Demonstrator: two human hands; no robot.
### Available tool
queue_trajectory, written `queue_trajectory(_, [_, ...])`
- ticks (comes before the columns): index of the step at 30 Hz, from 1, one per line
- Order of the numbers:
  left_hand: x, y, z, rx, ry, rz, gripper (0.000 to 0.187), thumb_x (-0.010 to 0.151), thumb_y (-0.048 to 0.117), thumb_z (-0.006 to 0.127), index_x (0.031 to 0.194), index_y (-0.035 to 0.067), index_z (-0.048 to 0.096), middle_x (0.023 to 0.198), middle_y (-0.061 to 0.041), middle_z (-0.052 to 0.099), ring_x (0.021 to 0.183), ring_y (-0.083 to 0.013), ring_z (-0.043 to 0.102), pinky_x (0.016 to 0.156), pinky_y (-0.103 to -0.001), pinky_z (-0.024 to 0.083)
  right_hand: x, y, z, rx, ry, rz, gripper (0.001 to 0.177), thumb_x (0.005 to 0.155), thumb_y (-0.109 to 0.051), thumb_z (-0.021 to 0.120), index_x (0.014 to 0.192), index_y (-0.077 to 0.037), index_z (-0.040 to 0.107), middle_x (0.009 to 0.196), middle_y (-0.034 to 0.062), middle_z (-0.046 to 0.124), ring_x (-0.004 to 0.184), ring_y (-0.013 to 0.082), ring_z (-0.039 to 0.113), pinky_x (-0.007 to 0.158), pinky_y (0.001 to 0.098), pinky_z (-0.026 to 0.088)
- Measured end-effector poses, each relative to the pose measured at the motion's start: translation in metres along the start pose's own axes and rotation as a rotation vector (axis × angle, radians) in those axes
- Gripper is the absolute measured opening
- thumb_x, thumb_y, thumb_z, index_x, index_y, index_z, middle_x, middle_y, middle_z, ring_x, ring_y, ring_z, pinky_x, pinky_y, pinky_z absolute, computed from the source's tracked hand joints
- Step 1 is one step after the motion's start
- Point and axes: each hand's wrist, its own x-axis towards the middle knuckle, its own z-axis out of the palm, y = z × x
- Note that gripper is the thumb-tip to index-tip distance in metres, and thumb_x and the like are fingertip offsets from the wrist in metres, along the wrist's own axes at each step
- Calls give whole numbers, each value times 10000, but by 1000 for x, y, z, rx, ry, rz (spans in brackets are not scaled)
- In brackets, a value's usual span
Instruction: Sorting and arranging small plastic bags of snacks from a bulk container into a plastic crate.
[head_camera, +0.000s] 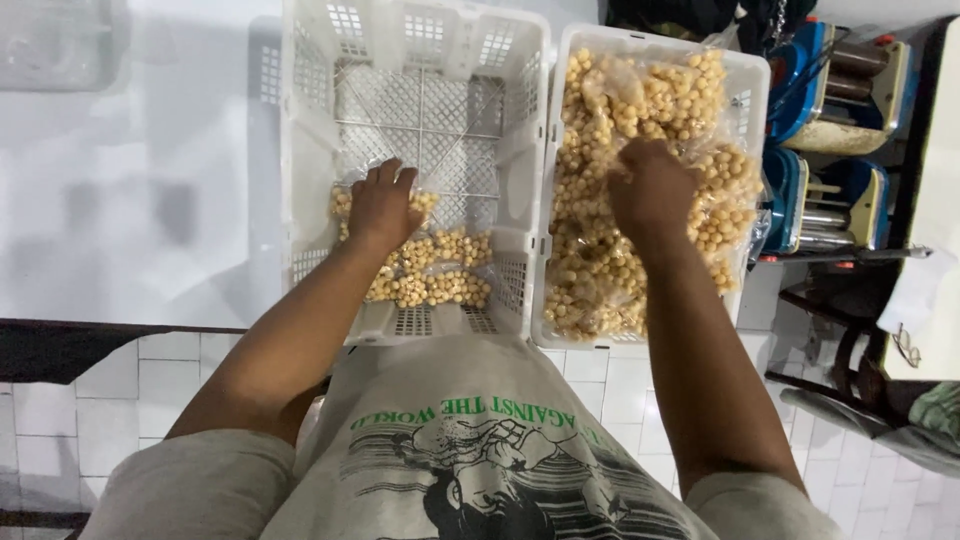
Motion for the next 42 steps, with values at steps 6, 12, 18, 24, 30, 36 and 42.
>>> queue_trajectory(6, [-39, 68, -65, -902, 202, 249, 792, 968, 328, 952, 1638, 40, 645, 1555, -339, 702, 1405, -605, 695, 1157, -718, 561, -29, -18, -88, 586, -52, -86, 399, 1109, -394, 915, 1356, -96, 818, 1116, 197, 842, 1093, 426, 823, 950, 543, 605])
queue_trajectory(12, [-43, 135, -122, -1008, -16, 362, 489, 988, 303, 908, 1432, 149, 776, 1306, -107, 852, 1210, -320, 820, 1013, -438, 624, -53, -76, -120, 1191, -298, -288, 396, 1208, -169, 767, 1542, 35, 705, 1126, 124, 800, 1080, 174, 794, 1029, 370, 663])
queue_trajectory(18, [-9, 83, -79, -702, -24, 60, 469, 946, 316, 867, 1361, 106, 806, 1266, -197, 846, 1247, -446, 812, 1052, -551, 619, -33, -30, -21, 150, -180, -142, 512, 1077, -406, 866, 1551, -230, 786, 1326, 118, 818, 1319, 408, 776, 1064, 652, 621])
queue_trajectory(24, [34, 7, 46, -363, -153, -102, 533, 1025, 427, 838, 1510, 216, 772, 1365, -95, 850, 1308, -341, 817, 1047, -542, 669, -53, -41, 6, -80, -73, -241, 557, 993, -281, 917, 1513, -202, 737, 1413, 74, 597, 1245, 372, 732, 1055, 579, 532])
queue_trajectory(30, [22, 14, 47, 196, 43, 72, 522, 987, 429, 945, 1358, 99, 785, 1349, -158, 704, 1257, -415, 729, 1004, -599, 610, -60, -30, 27, -31, 11, -239, 225, 1010, -259, 860, 1215, -194, 794, 1462, 8, 548, 1237, 323, 745, 1074, 513, 520])
queue_trajectory(36, [4, 10, 24, 196, 113, 233, 632, 1012, 336, 922, 1608, 227, 745, 1663, -185, 606, 1476, -430, 593, 1117, -581, 475, -65, -16, 42, 40, -215, -97, 400, 1077, -296, 746, 1464, -255, 655, 1307, 13, 698, 1191, 329, 826, 1121, 586, 510])
queue_trajectory(42, [-15, 31, 3, -11, 106, 138, 780, 1076, 447, 881, 1713, 65, 640, 1847, -299, 445, 1695, -514, 435, 1353, -732, 328, -69, -5, 28, 286, -206, 85, 412, 1032, -350, 804, 1443, -334, 777, 1134, -25, 843, 1179, 334, 851, 1109, 582, 578])
